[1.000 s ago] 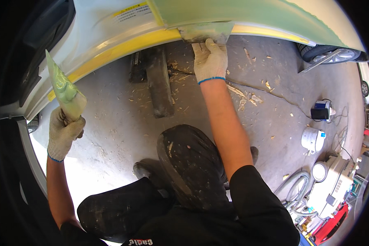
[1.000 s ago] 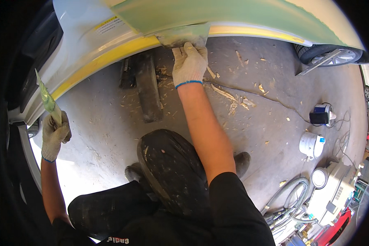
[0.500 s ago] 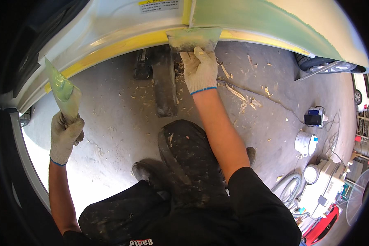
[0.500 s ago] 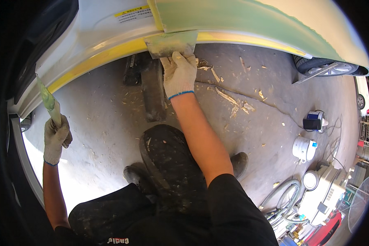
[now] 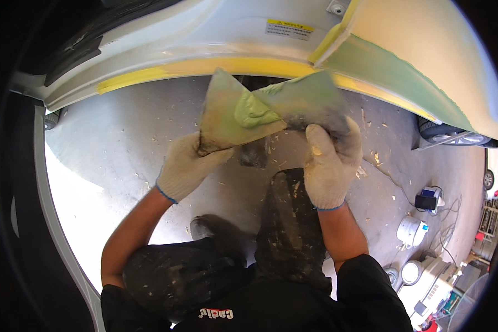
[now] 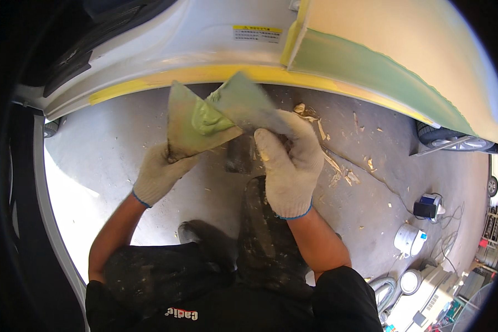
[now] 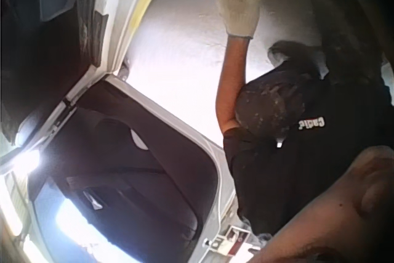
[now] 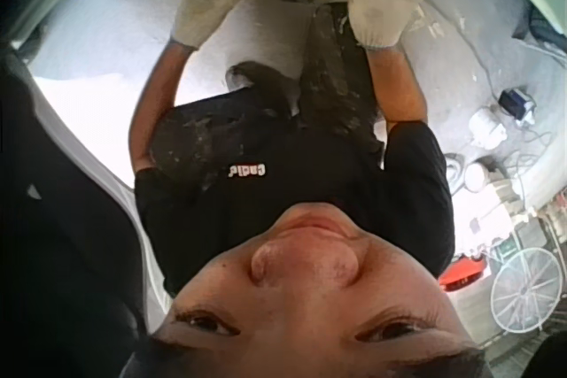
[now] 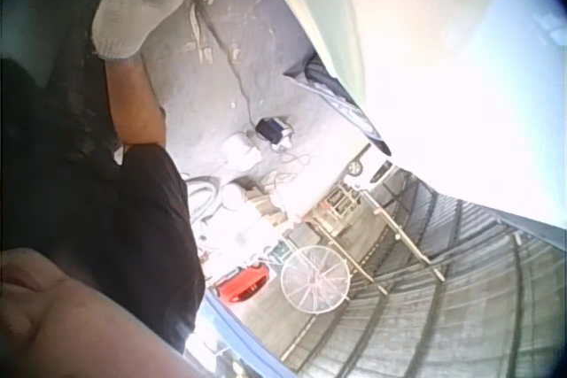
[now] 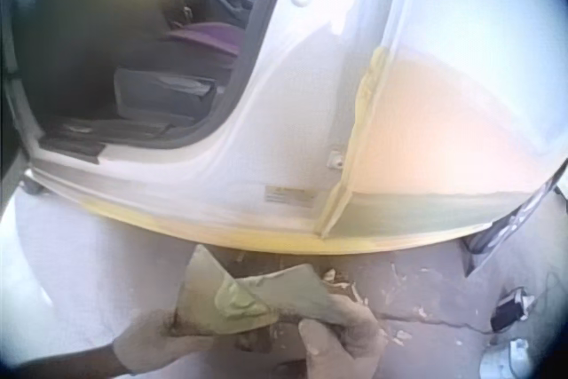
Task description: The person applies green body filler to a white car bumper using a small triangular scraper and a larger flat scraper. They spread the filler along the bumper edge, smooth it with the larger tool, and continue applying more material to cover the area.
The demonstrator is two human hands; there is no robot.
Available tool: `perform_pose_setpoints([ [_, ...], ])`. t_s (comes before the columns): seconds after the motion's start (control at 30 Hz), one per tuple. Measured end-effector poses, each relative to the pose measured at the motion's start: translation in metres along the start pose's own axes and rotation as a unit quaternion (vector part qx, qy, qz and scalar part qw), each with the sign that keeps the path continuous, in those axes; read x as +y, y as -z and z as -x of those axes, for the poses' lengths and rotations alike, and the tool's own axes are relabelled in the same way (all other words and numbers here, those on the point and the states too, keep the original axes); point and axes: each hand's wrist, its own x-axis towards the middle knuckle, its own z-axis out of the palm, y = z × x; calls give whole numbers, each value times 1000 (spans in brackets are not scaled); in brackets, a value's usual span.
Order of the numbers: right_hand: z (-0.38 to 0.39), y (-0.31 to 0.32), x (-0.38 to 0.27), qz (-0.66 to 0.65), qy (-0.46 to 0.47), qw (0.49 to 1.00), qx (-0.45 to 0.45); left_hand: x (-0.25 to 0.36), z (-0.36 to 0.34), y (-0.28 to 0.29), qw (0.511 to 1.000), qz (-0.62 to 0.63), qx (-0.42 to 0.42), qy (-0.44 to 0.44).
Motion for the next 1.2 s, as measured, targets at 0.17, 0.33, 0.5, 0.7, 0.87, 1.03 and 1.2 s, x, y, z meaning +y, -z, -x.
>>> perform_pose_setpoints([
  [0.17,-21,4,0,271,97,947,-143,6,3,2,998,-65,14,-8],
  [0.33,-33,44,21,434,79,880,-177,6,5,-7,997,3,69,24],
  [0.5,-54,125,66,-77,-112,986,93,5,15,-7,994,29,80,73],
  [0.7,-101,180,98,-254,-36,950,180,6,19,-14,990,18,83,108],
  [0.87,-111,178,105,-265,-30,944,194,-1,23,-11,993,19,67,99],
  [1.03,-115,167,111,-250,-24,950,188,5,25,-15,992,-10,80,98],
  [1.2,-110,169,113,-256,-38,947,191,1,25,-9,993,-12,74,93],
])
